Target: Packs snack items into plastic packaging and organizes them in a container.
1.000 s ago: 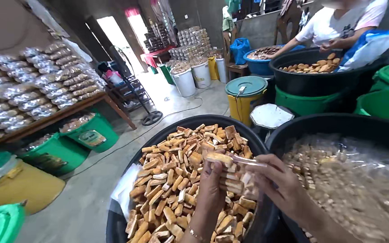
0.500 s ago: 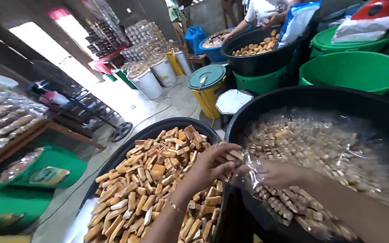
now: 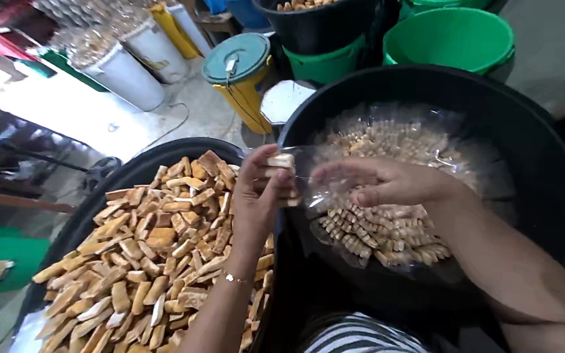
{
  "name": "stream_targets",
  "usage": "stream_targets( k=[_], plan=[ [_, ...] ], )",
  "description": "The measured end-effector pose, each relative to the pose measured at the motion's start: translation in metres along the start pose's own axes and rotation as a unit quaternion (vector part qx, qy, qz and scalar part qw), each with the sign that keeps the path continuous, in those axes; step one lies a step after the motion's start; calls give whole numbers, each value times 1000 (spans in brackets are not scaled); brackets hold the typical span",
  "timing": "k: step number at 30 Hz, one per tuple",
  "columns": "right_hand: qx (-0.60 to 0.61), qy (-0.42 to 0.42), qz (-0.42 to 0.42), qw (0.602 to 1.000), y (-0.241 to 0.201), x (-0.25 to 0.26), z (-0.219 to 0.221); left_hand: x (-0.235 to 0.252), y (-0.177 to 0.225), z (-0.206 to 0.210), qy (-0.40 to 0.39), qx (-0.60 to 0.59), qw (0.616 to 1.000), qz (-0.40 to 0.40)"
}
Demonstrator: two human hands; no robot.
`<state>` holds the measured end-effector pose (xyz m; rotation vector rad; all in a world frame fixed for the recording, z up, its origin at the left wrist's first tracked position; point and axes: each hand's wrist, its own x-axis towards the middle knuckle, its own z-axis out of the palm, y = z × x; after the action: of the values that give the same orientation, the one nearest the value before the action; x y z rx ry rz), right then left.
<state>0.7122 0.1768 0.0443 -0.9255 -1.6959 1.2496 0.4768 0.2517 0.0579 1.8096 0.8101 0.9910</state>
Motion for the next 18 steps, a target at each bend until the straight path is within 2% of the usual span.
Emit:
stream_targets(
  k=[3,6,7,8,9,10,11,12,13,14,15,16,17,18],
  plan=[
    [37,178,29,983,9,6,17,-2,1,27,-77,16,997,10],
    [198,249,-65,946,29,-11,11,10,-10,24,-174,-26,982,-61],
    [231,268,-89,931,34,-20,6,15,-17,20,-174,36,981,-77],
    [214,311,-85,922,36,-27,3,21,-27,17,-178,165,967,-74],
    [139,366,-58,918,38,-28,1,28,-40,18,-217,315,921,-74],
    [36,400,-26,915,41,-27,0,31,-53,26,-287,458,836,-94],
    [-23,416,-6,909,46,-24,-1,30,-60,40,-368,563,728,-132],
    [-26,424,0,905,52,-19,-4,29,-65,59,-446,616,623,-181],
    [4,427,-9,904,58,-12,-8,27,-69,77,-504,635,543,-216],
    [24,427,-15,904,64,-5,-10,26,-73,91,-538,641,491,-241],
    [22,428,-8,904,68,3,-11,26,-77,102,-547,640,469,-265],
    [3,425,15,905,72,11,-11,26,-83,108,-546,636,468,-280],
    [-19,413,51,909,75,20,-8,25,-90,112,-540,625,483,-289],
    [-38,391,97,915,80,31,-5,25,-97,115,-527,602,517,-303]
  ],
)
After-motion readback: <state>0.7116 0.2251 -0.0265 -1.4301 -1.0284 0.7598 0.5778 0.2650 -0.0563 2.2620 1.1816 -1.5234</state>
